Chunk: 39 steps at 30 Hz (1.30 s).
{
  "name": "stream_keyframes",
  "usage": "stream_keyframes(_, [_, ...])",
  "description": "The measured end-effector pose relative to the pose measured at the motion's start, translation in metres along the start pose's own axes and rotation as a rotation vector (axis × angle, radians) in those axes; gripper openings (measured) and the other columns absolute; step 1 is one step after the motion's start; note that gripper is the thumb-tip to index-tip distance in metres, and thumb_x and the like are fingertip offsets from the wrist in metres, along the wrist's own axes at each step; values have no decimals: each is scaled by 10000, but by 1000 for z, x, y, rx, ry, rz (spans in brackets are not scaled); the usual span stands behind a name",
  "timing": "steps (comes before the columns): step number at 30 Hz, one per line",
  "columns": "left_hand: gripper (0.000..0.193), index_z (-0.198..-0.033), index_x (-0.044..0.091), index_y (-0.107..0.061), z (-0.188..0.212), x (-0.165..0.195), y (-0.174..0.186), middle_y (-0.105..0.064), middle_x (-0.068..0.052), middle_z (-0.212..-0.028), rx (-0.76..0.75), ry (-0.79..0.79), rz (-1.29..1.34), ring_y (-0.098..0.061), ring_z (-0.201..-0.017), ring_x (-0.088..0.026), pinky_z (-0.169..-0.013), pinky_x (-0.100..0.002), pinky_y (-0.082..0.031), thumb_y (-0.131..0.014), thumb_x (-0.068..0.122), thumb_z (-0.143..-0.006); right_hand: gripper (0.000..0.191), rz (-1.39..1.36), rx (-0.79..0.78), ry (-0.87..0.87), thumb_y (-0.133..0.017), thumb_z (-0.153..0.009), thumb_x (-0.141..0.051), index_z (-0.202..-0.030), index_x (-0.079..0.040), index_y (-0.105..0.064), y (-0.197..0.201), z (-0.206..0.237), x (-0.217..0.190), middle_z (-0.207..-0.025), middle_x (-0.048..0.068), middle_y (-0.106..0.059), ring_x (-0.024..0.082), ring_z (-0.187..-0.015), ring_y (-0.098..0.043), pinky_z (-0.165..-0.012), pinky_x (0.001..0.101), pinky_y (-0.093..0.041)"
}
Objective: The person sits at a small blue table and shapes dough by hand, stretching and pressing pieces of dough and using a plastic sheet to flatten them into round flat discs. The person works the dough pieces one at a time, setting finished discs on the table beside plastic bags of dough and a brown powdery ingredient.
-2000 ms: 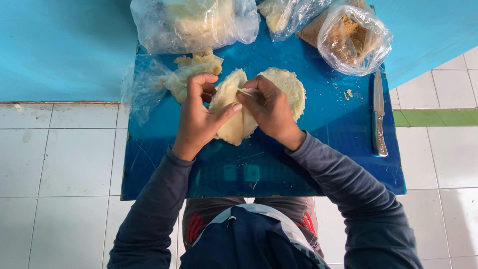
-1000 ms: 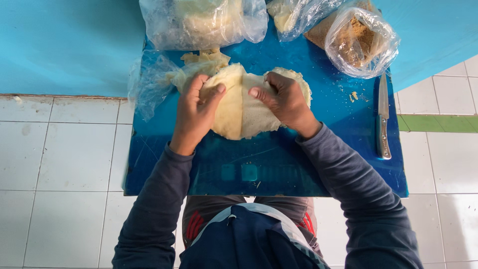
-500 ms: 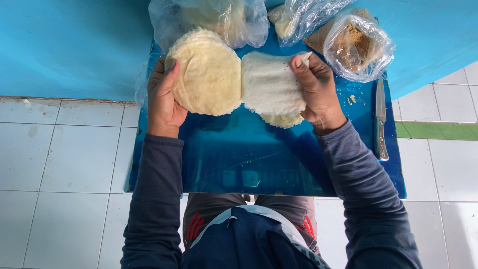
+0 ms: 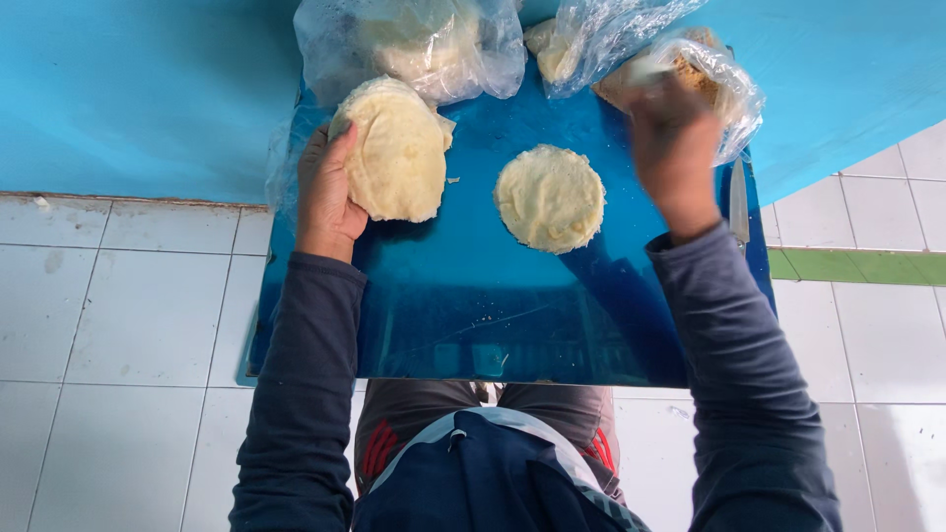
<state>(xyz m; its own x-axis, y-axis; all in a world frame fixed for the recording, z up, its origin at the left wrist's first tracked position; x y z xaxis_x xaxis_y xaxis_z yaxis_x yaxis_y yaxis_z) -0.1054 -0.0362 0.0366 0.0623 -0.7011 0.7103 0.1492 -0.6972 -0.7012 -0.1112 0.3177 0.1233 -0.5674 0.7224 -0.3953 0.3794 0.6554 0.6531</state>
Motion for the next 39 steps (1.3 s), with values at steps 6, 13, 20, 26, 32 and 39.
stream_keyframes(6, [268,-1200,40,-625,0,-7,-3,-714,-102,-1200,-27,10,-41,-725,-1083,-223,-918,-375,-616,-704,146,-966,211,251,-391,332,-726,-917,-100,-1123,-83,-683,-72,60,-51,-881,98,-648,294,-714,-674,-578,409,-521])
stream_keyframes(13, [209,-1134,52,-626,0,-12,-1,-714,-93,-1160,-12,3,-75,-722,-1050,-207,-894,-364,-618,-712,150,-971,221,186,-353,268,-737,-902,-97,-1112,-78,-673,-67,63,-58,-853,94,-651,304,-734,-689,-625,399,-555])
stream_keyframes(20, [198,-1119,61,-623,4,-11,0,-710,-82,-1155,-27,3,-100,-717,-1054,-194,-889,-359,-621,-713,176,-986,249,171,-379,347,-751,-875,-140,-1105,-68,-690,-76,69,-75,-818,90,-642,289,-692,-680,-615,405,-558])
stream_keyframes(26, [225,-1153,64,-621,5,-18,1,-707,-84,-1183,-38,27,-111,-707,-1083,-192,-918,-356,-607,-709,195,-991,391,114,-424,319,-801,-876,-394,-1048,-53,-714,-75,69,-82,-760,107,-654,296,-617,-673,-555,397,-542])
stream_keyframes(32, [324,-1292,66,-578,7,-34,-15,-669,-86,-1289,-123,97,-4,-666,-1188,-213,-996,-376,-571,-670,188,-1006,344,-40,-343,277,-806,-944,-336,-1109,-56,-693,-61,58,-96,-856,98,-674,295,-682,-689,-612,402,-541])
stream_keyframes(39, [387,-1391,99,-511,23,-49,-33,-622,-86,-1369,-240,223,118,-628,-1257,-237,-1040,-404,-542,-589,250,-1044,475,-298,-284,181,-864,-859,-227,-1235,-41,-640,-92,43,-132,-1100,158,-619,339,-977,-655,-819,418,-563])
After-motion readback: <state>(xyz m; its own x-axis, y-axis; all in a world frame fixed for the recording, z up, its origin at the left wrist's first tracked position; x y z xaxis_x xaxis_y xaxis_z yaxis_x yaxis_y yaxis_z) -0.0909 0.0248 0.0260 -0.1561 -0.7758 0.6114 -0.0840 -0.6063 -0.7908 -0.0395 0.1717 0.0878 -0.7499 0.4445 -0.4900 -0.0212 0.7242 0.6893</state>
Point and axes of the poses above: each hand's wrist, its own z-axis away from the middle knuckle, its own y-axis out of the back of the hand, x = y × z, the point moved 8 cm from there along -z, towards the middle knuckle
